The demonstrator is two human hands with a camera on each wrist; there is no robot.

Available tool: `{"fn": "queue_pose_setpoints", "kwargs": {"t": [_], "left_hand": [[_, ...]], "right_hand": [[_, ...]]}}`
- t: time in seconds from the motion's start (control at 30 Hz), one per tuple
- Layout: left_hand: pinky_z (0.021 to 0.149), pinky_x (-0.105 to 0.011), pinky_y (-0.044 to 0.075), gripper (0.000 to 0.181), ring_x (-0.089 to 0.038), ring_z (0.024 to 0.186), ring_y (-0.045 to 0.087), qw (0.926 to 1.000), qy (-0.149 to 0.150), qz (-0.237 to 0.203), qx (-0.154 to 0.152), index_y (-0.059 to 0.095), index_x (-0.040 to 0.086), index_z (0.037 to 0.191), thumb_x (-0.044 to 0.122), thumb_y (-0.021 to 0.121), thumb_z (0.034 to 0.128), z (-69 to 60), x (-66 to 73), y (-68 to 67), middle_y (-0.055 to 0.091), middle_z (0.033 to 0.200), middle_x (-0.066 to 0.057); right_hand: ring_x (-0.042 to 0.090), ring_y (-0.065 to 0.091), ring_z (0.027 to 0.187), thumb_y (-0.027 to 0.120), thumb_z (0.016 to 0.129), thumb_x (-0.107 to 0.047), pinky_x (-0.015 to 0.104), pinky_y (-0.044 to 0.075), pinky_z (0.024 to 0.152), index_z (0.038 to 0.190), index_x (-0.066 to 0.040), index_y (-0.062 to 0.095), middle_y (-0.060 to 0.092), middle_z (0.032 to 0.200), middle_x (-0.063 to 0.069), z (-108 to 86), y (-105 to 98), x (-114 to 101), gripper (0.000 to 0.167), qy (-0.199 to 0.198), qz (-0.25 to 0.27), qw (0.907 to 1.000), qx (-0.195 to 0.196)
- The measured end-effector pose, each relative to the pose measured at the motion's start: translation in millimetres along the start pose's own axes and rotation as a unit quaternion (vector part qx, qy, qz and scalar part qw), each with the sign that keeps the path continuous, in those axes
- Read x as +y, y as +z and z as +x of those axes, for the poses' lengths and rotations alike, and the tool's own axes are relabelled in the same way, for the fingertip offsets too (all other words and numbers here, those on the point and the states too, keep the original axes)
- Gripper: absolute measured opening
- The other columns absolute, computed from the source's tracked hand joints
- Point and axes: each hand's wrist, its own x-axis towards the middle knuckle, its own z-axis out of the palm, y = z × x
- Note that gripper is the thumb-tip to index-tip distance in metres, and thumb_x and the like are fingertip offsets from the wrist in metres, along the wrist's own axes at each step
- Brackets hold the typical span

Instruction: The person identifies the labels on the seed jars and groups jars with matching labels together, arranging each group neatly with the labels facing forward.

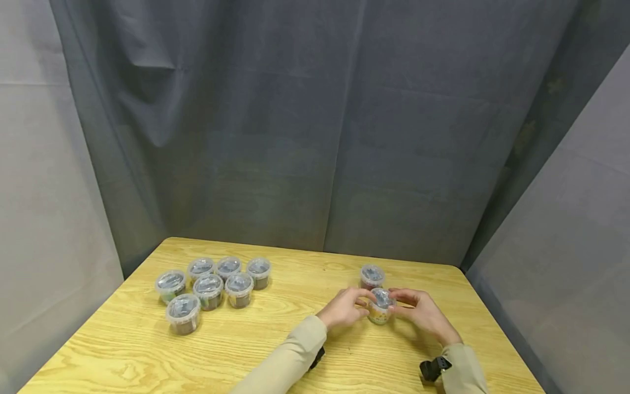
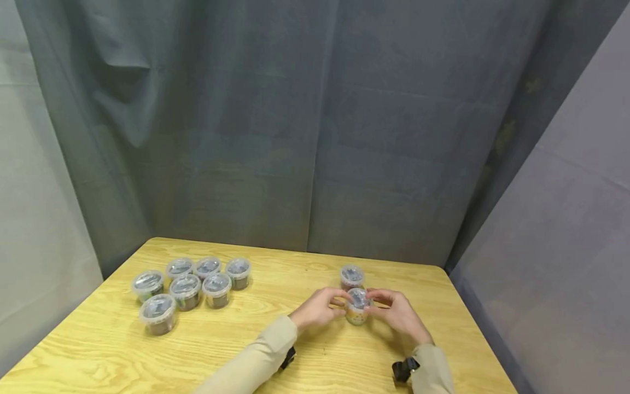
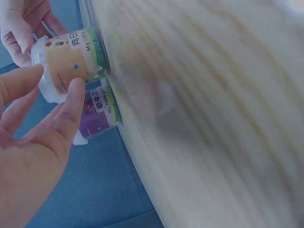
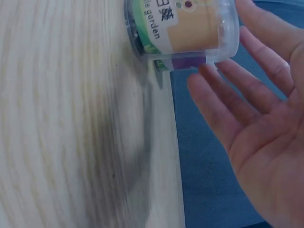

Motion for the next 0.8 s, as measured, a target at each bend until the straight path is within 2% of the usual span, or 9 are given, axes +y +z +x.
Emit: {"fn": "queue_pose_setpoints", "kwargs": {"t": [0.1,0.23,0.47,0.6,0.8], "left_hand": [[0.088,-0.029,0.056,0.033,-0.024,0.114,0.065,0.9999,0.003,0.013,0.005,0.065,0.021,0.123,0.009,0.068,0.0919,-3.3,-0.7,-5.6,0.062,0.133,0.000],[0.088,-0.028,0.056,0.035,-0.024,0.113,0.065,0.9997,0.005,0.020,0.013,0.063,0.017,0.127,0.010,0.067,0.0927,-8.0,-4.5,-13.7,0.061,0.134,-0.001],[0.084,-0.025,0.057,0.038,-0.025,0.109,0.066,0.9990,0.006,0.016,0.041,0.061,0.011,0.131,0.009,0.066,0.0935,-18.7,-8.2,-31.9,0.062,0.132,-0.010],[0.079,-0.024,0.057,0.035,-0.022,0.102,0.068,0.9980,0.001,0.007,0.062,0.063,0.007,0.127,0.010,0.067,0.0926,-25.4,-10.2,-42.5,0.064,0.126,-0.015],[0.078,-0.025,0.056,0.025,-0.015,0.094,0.067,0.9956,-0.020,0.016,0.090,0.068,0.010,0.117,0.017,0.069,0.0923,-35.5,-19.0,-54.5,0.069,0.115,-0.010]], "right_hand": [[0.037,0.055,0.126,0.071,0.091,-0.027,0.052,0.048,0.102,0.121,-0.009,0.068,0.061,0.134,0.016,1.2,2,-3,0.035,0.009,-0.011,0.9995,0.030],[0.034,0.059,0.121,0.068,0.094,-0.027,0.048,0.052,0.098,0.125,-0.008,0.064,0.063,0.130,0.015,2.6,4,-8,0.036,0.013,-0.022,0.9970,0.073],[0.030,0.065,0.110,0.066,0.095,-0.016,0.045,0.055,0.093,0.122,-0.007,0.066,0.068,0.121,0.014,6.4,10,-20,0.028,-0.025,-0.075,0.9861,0.146],[0.032,0.066,0.107,0.067,0.094,-0.012,0.050,0.054,0.092,0.119,-0.003,0.067,0.069,0.118,0.016,10.7,19,-32,0.027,-0.055,-0.093,0.9820,0.155],[0.034,0.065,0.107,0.067,0.094,-0.016,0.054,0.054,0.090,0.113,-0.005,0.071,0.071,0.115,0.013,19.3,37,-49,0.022,-0.098,-0.129,0.9767,0.141]]}}
